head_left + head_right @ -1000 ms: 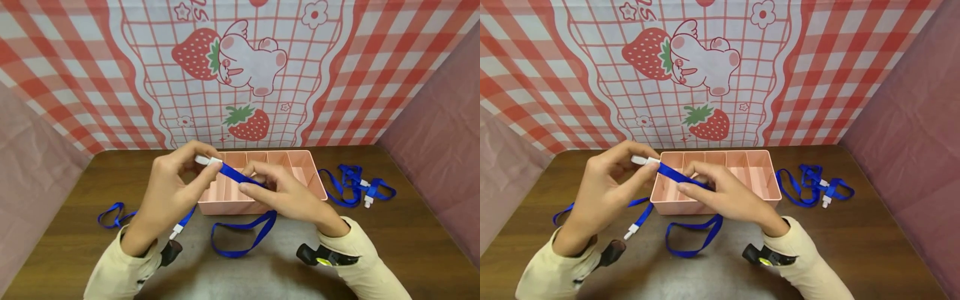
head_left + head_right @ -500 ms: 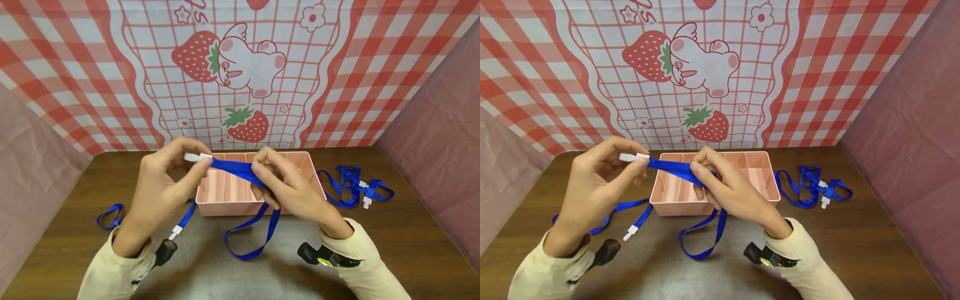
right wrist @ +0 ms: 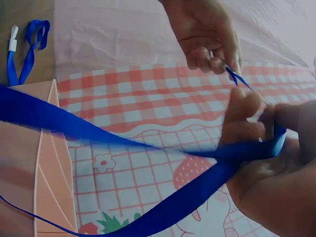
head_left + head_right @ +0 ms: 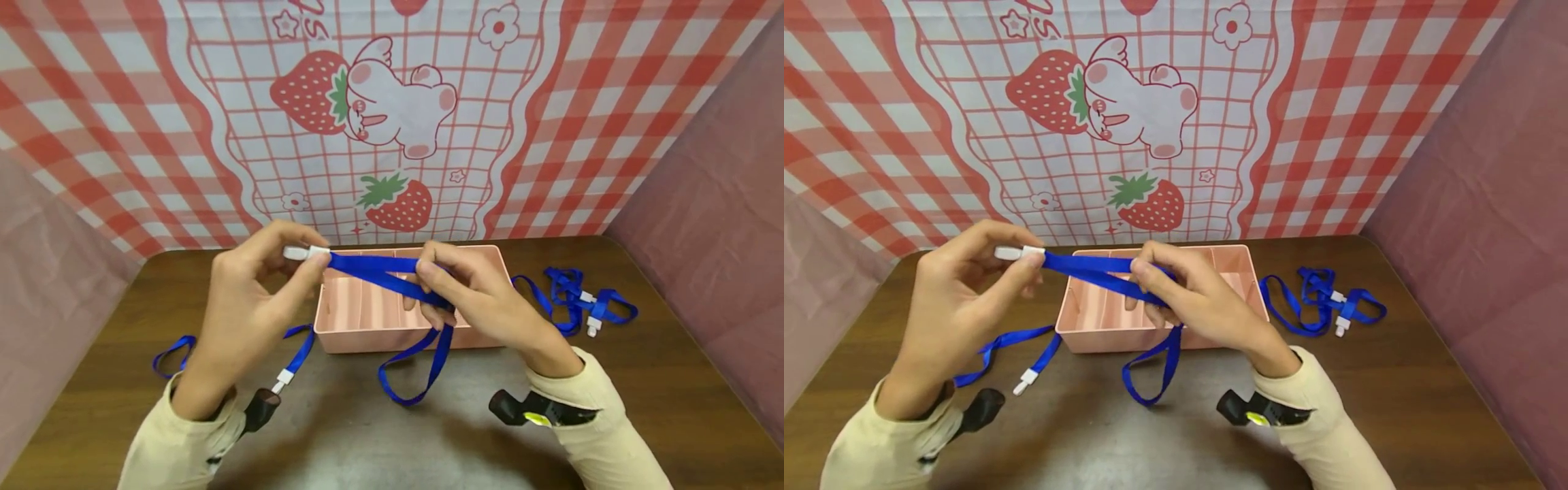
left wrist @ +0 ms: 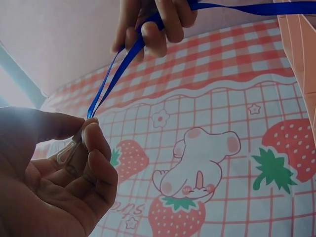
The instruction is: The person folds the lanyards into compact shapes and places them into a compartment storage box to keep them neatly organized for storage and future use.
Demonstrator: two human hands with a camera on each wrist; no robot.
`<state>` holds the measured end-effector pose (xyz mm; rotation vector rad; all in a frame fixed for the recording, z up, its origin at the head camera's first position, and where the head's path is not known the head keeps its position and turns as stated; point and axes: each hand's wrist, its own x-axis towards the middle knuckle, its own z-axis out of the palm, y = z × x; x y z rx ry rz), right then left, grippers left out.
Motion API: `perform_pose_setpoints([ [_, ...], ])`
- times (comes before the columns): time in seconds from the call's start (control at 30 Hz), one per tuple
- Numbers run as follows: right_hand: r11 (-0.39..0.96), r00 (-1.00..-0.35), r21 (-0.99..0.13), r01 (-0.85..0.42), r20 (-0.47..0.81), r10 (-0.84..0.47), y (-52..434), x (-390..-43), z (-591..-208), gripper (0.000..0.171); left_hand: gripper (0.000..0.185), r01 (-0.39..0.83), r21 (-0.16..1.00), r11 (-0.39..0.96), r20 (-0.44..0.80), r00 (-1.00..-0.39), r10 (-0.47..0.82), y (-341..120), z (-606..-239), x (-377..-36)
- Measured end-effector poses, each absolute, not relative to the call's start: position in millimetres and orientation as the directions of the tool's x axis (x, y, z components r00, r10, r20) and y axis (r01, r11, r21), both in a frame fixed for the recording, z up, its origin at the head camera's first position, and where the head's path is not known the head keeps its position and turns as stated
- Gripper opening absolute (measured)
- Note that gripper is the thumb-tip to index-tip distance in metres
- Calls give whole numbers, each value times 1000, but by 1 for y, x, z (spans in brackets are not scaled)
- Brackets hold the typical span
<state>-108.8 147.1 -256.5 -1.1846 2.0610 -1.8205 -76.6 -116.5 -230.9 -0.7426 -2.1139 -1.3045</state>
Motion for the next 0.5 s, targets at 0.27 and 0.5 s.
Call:
perform_pose_setpoints([
  [0.27,55,-623,-941,-333,176,-762,153,-117,-263,34,10,687,623,374,687,-709,160,-121,-232,-80],
  [0.5,121,-607,-958,-259,64,-792,172,-118,-275,16,11,686,596,417,686,-705,179,-125,-235,-85],
])
